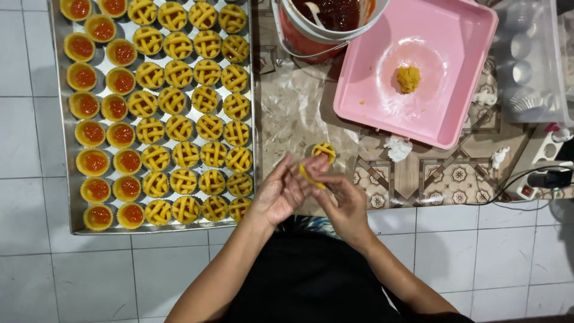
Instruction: Creating a lattice pattern on top of small jam tarts by rolling dough into thin strips and placing them crosswise.
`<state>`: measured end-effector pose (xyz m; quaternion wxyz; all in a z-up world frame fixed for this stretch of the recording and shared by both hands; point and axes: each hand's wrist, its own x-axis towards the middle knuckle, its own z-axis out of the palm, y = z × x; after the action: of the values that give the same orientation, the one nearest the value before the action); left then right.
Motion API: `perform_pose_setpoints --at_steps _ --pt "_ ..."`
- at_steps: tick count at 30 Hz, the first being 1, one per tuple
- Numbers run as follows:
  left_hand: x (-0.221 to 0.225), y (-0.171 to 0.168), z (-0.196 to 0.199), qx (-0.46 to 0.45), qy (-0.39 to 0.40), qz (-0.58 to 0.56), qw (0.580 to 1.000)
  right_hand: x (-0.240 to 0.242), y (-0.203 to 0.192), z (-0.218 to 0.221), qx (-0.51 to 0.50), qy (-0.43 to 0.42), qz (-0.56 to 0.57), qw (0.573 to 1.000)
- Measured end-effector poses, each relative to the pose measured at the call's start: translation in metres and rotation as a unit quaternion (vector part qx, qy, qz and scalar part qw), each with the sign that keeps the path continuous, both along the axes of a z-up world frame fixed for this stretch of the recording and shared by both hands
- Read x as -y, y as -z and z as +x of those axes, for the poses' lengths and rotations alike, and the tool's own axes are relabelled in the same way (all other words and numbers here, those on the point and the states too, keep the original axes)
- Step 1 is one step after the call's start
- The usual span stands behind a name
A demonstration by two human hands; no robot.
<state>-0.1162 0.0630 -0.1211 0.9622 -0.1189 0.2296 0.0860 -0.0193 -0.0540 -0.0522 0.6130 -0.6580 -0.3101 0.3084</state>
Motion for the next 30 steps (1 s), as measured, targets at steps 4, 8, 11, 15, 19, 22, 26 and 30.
perform_pose_setpoints --at_steps 4,8,11,15,19,22,26,30 --pt "-0.011 -0.033 -0.007 -0.006 -0.086 0.155 0.984 0.013 0.01 0.004 0.171 -0.077 0.026 0.982" --pt "-0.011 -0.056 -0.01 -0.016 -0.104 0.331 0.938 0.011 0.006 0.009 0.205 -0.112 0.084 0.969" --pt "-0.005 -0.083 -0.014 0.002 -0.072 0.507 0.859 -0.023 -0.01 0.023 0.245 0.0 0.115 0.963" --pt "0.009 -0.099 -0.011 0.041 -0.04 0.593 0.803 -0.074 -0.023 0.021 0.293 0.058 0.082 0.951" --pt "0.01 -0.106 -0.008 0.042 -0.07 0.597 0.798 -0.086 -0.033 -0.008 0.339 0.03 0.032 0.94" --pt "0.009 -0.075 -0.003 0.089 -0.226 0.658 0.713 -0.085 0.001 -0.005 0.409 0.005 0.078 0.909" --pt "0.016 -0.1 -0.006 0.083 -0.146 0.572 0.803 -0.081 0.037 -0.008 0.521 -0.048 0.157 0.838" --pt "0.018 -0.086 -0.011 0.077 -0.1 0.457 0.88 -0.079 0.027 0.014 0.506 -0.046 0.129 0.852"
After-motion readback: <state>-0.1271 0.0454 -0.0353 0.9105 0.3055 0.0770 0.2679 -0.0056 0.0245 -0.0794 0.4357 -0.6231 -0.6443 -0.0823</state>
